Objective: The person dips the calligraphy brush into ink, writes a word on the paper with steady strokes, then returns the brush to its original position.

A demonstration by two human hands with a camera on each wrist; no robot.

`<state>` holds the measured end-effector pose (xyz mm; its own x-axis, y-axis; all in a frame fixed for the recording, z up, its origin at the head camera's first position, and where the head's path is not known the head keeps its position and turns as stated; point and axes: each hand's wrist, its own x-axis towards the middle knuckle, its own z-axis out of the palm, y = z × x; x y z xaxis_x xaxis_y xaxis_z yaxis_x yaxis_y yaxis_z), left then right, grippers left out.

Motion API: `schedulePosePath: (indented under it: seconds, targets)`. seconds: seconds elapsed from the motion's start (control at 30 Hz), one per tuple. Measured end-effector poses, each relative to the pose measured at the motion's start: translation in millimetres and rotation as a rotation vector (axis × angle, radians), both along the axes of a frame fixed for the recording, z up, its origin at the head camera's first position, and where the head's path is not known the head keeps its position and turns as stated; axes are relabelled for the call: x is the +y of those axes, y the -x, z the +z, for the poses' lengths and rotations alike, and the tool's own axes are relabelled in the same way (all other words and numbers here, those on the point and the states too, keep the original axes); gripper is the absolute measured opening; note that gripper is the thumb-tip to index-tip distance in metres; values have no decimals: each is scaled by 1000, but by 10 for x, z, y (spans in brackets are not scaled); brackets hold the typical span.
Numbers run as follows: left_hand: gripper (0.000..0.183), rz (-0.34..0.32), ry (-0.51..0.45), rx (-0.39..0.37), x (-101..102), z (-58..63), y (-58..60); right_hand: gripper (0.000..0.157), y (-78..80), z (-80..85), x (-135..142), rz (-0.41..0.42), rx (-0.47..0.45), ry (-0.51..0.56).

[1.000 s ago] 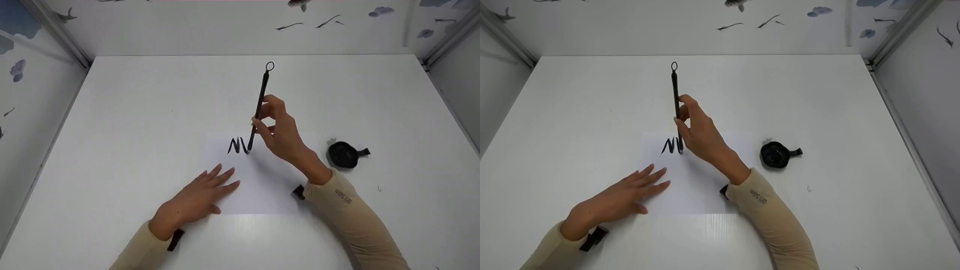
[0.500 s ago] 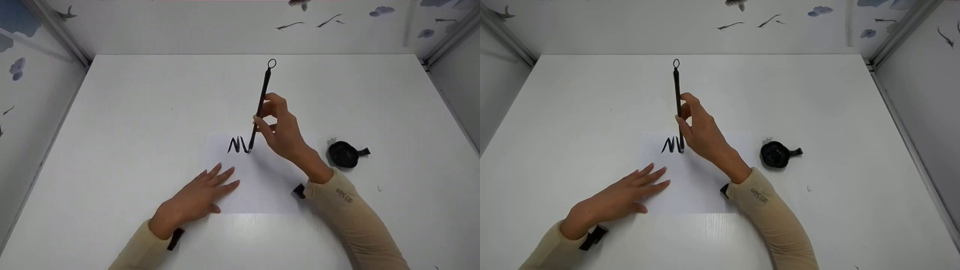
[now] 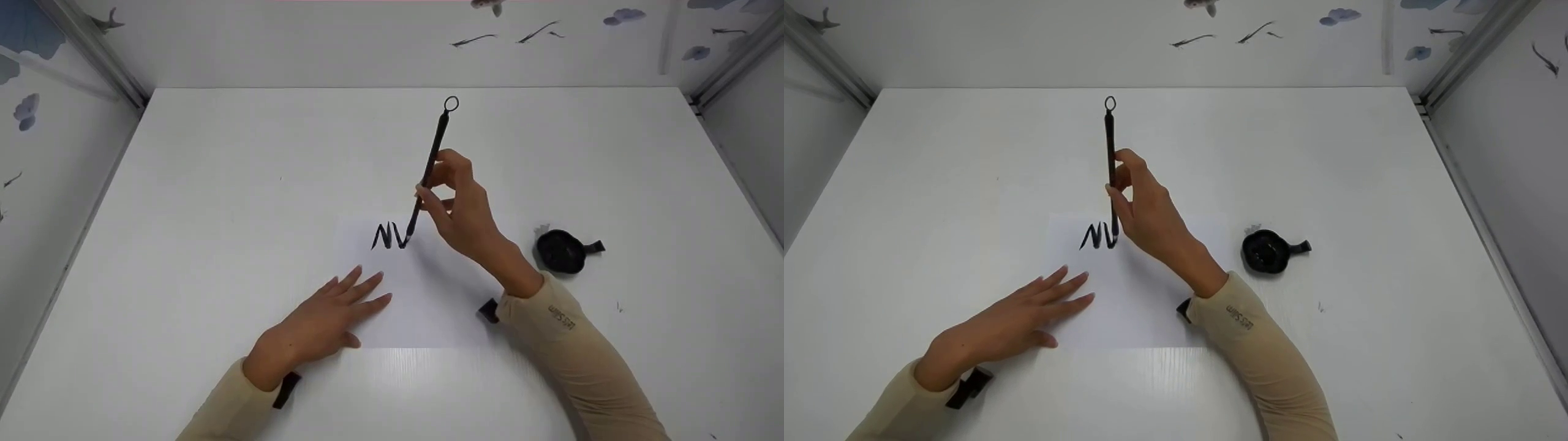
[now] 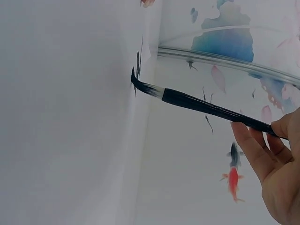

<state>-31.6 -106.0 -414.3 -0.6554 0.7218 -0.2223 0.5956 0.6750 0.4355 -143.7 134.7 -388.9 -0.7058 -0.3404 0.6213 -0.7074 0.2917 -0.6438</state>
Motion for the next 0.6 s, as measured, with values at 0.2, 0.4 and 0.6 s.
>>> schedulePosePath:
  seconds: [0.2, 0.4, 0.6]
  targets:
    - [77, 0, -4, -9, 0, 7, -2, 52, 15, -16, -2, -16, 9, 14]
    - [76, -3, -6, -6, 1, 19, 1, 51, 25, -17, -3, -35, 32, 12]
    - [75, -8, -4, -6, 0, 10, 0, 51, 42, -34, 5, -34, 56, 26]
